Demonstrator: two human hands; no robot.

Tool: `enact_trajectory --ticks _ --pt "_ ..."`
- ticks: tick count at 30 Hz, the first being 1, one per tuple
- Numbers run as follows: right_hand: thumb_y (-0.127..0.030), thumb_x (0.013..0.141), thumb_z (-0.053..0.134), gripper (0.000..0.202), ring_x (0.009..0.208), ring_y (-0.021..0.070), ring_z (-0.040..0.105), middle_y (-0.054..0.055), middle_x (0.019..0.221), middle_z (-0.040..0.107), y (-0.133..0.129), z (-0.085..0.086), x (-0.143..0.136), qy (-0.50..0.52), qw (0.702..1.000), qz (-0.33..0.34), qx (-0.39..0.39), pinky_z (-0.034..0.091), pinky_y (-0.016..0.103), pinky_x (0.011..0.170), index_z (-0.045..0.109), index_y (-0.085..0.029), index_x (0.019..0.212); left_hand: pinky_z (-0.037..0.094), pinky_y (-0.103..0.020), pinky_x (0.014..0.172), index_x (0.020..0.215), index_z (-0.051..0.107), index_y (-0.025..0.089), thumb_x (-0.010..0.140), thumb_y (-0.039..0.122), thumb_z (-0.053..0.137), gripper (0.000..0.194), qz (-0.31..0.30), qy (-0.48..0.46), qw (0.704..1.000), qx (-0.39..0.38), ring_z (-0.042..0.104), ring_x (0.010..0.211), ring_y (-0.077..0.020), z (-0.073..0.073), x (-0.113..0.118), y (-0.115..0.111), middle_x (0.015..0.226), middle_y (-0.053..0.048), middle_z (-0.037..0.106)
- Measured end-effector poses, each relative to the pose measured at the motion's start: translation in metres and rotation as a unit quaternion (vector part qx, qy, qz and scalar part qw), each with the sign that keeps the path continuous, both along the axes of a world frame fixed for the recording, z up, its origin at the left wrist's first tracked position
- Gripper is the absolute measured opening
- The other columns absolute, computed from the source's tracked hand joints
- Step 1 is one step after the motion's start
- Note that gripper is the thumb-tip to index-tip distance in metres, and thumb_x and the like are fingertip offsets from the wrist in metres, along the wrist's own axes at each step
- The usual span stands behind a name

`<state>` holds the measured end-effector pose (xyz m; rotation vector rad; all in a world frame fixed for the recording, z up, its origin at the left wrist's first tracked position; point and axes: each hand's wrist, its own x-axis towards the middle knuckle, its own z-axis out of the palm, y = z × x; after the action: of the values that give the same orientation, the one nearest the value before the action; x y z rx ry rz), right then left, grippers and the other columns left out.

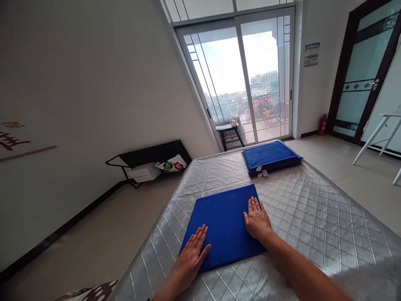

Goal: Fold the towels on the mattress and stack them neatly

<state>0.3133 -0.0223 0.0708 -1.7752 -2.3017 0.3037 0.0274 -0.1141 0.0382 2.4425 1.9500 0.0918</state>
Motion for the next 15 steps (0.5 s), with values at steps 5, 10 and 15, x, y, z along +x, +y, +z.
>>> enact_trajectory --ticks 5,10,15 --pt "-0.039 0.099 0.025 0.066 0.152 0.0225 0.016 0.014 0.162 0.021 -0.001 0.001 0.0 -0.013 1.0 -0.006 0.003 0.011 0.039 0.123 0.028 -0.002 0.155 0.028 -0.043 0.122 0.157 0.02 0.023 0.103 0.051 0.025 0.062 0.02 -0.018 1.0 -0.008 0.018 0.151 -0.0211 -0.009 -0.037 -0.03 0.164 -0.003 0.024" --pt "-0.036 0.099 0.03 0.062 0.15 0.0261 0.022 0.016 0.16 0.031 -0.004 0.008 0.001 -0.023 0.999 -0.007 0.039 0.018 0.046 0.122 0.037 -0.004 0.152 0.039 -0.046 0.116 0.151 0.039 0.026 0.103 0.044 0.033 0.052 -0.004 -0.104 0.993 0.059 0.036 0.145 -0.0226 0.003 -0.03 -0.036 0.158 -0.006 0.041" --pt "-0.022 0.096 0.041 0.042 0.135 0.0277 0.048 0.014 0.144 0.056 -0.021 0.043 0.012 0.003 0.986 0.136 0.102 0.035 0.045 0.114 0.064 -0.017 0.131 0.057 -0.039 0.096 0.112 0.069 0.027 0.096 0.029 0.047 0.027 -0.022 -0.208 0.973 0.096 0.068 0.109 -0.0212 0.031 -0.025 -0.046 0.116 -0.005 0.071"
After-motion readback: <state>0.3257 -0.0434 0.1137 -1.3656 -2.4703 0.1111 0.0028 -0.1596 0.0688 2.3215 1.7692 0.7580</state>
